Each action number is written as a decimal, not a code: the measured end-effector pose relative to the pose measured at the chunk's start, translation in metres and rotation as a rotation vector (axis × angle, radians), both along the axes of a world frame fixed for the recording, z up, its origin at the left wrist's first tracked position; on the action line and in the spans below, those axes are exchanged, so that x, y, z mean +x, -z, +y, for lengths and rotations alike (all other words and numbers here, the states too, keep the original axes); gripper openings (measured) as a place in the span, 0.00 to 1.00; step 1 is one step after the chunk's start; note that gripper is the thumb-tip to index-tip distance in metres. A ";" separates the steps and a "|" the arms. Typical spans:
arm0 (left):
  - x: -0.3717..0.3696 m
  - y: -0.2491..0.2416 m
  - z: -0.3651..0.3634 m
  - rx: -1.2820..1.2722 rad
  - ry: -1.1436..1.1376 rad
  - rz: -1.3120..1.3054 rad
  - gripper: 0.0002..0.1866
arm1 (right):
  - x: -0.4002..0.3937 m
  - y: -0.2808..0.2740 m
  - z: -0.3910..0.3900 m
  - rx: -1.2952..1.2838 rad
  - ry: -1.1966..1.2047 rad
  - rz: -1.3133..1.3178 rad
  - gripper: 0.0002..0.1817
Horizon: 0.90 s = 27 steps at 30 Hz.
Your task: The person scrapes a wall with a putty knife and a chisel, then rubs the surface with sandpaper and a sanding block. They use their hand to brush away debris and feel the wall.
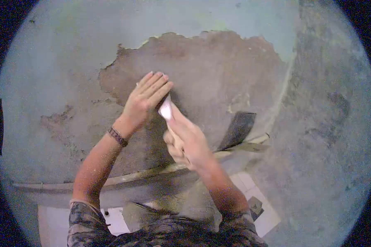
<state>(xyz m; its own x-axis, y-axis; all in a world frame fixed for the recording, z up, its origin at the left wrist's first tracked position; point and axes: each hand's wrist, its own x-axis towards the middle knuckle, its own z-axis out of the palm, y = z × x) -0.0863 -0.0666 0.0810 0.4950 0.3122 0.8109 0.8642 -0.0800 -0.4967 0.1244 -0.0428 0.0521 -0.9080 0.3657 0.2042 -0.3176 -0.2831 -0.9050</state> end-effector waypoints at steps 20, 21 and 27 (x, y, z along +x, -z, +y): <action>-0.053 0.104 -0.083 0.153 -0.682 -0.357 0.34 | 0.009 0.168 0.015 -0.069 0.081 0.005 0.38; -0.045 0.134 -0.087 0.093 -0.677 -0.404 0.35 | 0.008 0.169 0.012 -0.065 0.074 -0.004 0.38; 0.003 0.231 -0.109 -0.131 -0.387 -0.615 0.35 | 0.001 0.158 0.014 0.016 -0.090 -0.117 0.42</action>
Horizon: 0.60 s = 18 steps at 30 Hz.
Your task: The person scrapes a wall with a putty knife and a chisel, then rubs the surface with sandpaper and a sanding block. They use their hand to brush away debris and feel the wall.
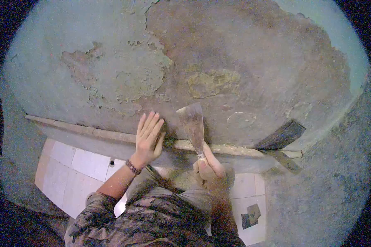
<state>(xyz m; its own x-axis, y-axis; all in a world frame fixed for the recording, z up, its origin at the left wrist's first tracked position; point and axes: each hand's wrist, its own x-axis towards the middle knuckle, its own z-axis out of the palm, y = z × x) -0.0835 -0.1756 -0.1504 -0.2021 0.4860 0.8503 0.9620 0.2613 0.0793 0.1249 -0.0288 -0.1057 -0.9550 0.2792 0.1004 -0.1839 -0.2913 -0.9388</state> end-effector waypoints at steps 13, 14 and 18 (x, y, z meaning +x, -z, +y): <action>0.029 -0.022 0.038 0.183 0.098 -0.146 0.36 | -0.055 -0.036 -0.014 0.519 0.154 -0.140 0.28; 0.026 -0.026 0.034 0.195 -0.021 -0.080 0.36 | -0.060 -0.037 -0.018 0.383 0.144 -0.130 0.27; 0.033 -0.013 0.037 0.010 0.232 -0.138 0.37 | -0.027 -0.027 0.002 0.408 0.256 -0.241 0.26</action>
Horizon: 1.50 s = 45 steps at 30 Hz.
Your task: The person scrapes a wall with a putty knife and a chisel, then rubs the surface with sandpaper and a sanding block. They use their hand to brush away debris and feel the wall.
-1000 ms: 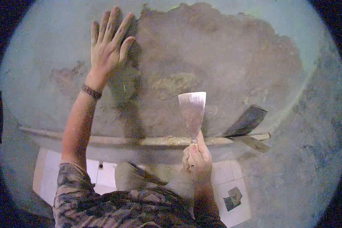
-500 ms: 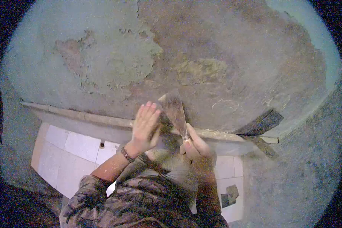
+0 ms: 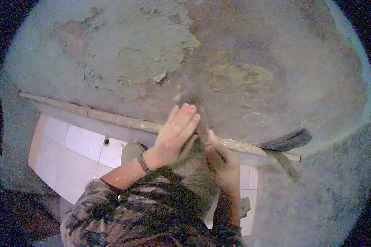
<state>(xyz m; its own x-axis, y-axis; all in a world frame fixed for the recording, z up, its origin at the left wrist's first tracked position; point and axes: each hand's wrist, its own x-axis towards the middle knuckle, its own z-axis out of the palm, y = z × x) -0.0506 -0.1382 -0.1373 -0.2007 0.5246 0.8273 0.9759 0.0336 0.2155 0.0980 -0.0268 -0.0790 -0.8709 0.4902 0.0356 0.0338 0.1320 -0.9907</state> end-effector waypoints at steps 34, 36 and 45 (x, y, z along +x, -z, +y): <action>0.041 0.077 0.001 0.032 0.120 -0.508 0.46 | -0.023 0.085 0.033 0.304 -0.085 -0.236 0.19; 0.058 0.084 0.038 -0.027 0.403 -0.522 0.48 | 0.014 0.030 0.051 0.252 0.024 -0.313 0.18; 0.055 0.090 0.028 -0.002 0.125 -0.494 0.51 | -0.027 0.078 0.064 0.523 -0.209 -0.055 0.18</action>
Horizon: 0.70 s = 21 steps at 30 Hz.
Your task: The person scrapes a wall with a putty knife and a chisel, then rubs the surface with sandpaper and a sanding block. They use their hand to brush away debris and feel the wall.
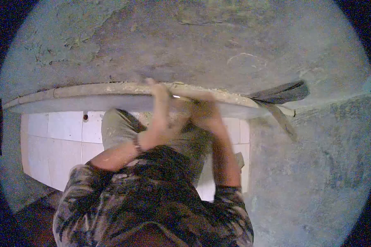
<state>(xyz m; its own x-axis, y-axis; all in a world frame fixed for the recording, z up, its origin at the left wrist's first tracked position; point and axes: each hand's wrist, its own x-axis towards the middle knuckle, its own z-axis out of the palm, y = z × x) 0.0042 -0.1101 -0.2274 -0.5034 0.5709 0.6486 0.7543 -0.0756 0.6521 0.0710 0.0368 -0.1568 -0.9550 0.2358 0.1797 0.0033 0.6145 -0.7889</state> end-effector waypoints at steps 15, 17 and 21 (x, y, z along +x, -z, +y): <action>0.019 -0.004 0.035 -0.005 -0.032 0.065 0.42 | 0.034 -0.021 0.004 -0.254 0.189 -0.085 0.16; -0.008 -0.006 -0.015 -0.008 -0.176 0.039 0.40 | -0.010 -0.017 -0.039 -0.333 0.029 -0.111 0.18; -0.022 -0.001 -0.038 -0.014 -0.152 0.040 0.41 | -0.023 0.005 -0.060 -0.452 -0.074 0.124 0.18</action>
<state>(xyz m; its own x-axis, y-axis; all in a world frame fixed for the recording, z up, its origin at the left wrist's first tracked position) -0.0182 -0.1485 -0.2265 -0.5587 0.4993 0.6623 0.7819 0.0506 0.6214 0.0477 -0.0227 -0.1618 -0.9501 0.2488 0.1881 -0.1383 0.2044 -0.9691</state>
